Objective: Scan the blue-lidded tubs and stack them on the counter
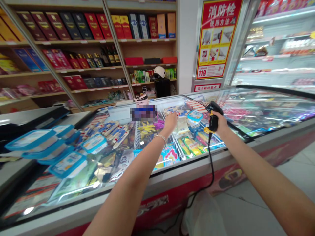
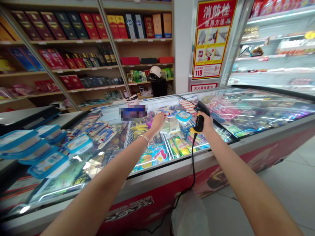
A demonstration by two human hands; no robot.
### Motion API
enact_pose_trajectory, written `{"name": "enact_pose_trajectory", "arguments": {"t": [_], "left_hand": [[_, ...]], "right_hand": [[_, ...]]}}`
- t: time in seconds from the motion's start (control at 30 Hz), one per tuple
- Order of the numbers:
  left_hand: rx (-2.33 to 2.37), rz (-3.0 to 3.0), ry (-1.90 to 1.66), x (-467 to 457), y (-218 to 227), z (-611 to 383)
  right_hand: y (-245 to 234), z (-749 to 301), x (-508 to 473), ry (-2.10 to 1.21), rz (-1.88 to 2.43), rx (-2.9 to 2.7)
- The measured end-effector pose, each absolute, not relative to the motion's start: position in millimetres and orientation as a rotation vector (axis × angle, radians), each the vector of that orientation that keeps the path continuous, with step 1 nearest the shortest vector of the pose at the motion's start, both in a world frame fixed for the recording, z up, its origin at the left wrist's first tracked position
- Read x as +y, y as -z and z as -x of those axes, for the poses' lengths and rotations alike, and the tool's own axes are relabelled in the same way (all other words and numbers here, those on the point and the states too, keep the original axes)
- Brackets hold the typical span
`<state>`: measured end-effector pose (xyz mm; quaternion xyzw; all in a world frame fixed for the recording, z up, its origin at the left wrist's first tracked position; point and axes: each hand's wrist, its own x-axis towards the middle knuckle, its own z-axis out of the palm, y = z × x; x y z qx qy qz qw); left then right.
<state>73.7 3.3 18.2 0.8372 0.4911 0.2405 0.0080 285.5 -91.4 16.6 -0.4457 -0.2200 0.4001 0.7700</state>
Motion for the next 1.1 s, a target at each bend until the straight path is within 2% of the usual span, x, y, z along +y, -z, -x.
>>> {"name": "enact_pose_trajectory", "arguments": {"t": [0.27,0.5,0.73,1.1], "left_hand": [[1.511,-2.569,-1.229,-28,-48,65],[1.674,-2.397,-1.476,-30,-44,160],[1.795,-2.312,-1.515,-36,-38,183],[1.445,-2.04,-1.696,-31,-33,179]], "right_hand": [[-63,-214,-90,-0.877,0.797,-0.594],[-66,-90,-47,-1.035,0.737,-0.748],[-40,-23,-36,-1.103,0.788,-0.939],[-17,-17,-54,-1.146,0.92,-1.101]]}}
